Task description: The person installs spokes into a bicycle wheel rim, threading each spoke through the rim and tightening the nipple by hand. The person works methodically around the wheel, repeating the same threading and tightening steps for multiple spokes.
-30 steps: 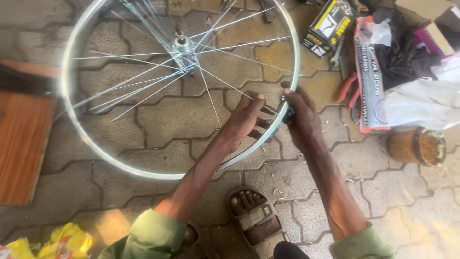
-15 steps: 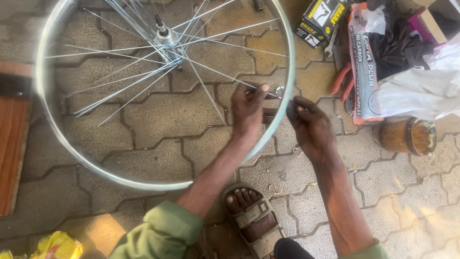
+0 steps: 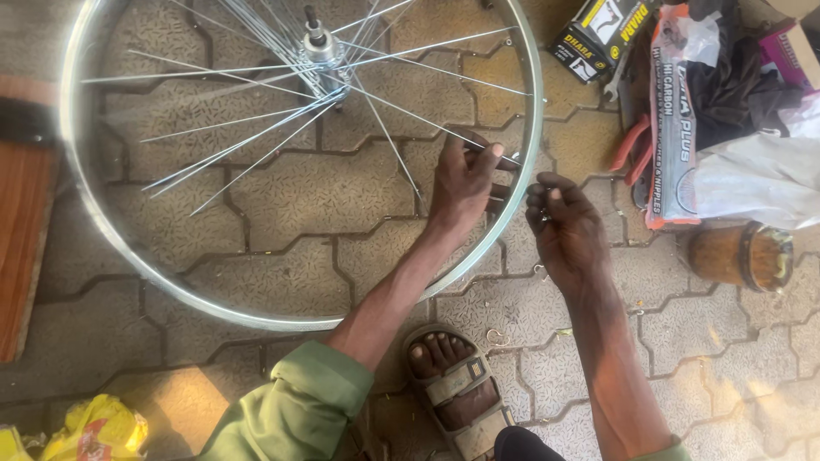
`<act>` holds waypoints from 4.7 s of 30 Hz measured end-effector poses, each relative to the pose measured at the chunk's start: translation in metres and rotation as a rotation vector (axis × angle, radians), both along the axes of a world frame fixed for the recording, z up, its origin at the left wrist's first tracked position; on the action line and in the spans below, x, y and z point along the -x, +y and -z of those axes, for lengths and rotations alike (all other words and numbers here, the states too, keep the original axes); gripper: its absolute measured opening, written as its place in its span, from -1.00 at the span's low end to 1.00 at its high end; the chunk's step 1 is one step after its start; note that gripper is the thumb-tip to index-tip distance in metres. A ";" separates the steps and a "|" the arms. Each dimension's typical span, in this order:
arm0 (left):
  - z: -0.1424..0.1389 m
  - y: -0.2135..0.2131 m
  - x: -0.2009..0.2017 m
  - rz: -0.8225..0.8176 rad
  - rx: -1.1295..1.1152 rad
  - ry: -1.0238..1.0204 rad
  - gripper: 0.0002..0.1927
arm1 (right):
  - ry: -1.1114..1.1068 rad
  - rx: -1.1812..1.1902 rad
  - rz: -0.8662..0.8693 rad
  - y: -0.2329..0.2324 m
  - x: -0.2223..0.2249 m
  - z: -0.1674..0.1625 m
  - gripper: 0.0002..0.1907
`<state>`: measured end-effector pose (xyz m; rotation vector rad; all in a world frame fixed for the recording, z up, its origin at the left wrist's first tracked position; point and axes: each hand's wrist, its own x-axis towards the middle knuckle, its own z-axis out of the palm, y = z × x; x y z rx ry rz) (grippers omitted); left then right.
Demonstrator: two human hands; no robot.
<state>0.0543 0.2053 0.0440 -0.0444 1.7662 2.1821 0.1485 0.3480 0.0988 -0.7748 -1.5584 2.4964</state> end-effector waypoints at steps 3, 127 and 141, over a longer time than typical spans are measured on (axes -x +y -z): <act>-0.002 0.000 0.001 0.009 -0.056 0.004 -0.67 | -0.048 -0.024 0.050 -0.004 0.002 -0.006 -0.78; 0.005 -0.005 -0.004 0.088 -0.141 0.100 -0.46 | -0.073 -0.021 0.003 0.008 -0.003 0.000 -0.88; -0.005 -0.021 0.015 0.148 -0.092 -0.124 -0.67 | 0.065 0.003 -0.086 -0.016 0.011 -0.006 -0.92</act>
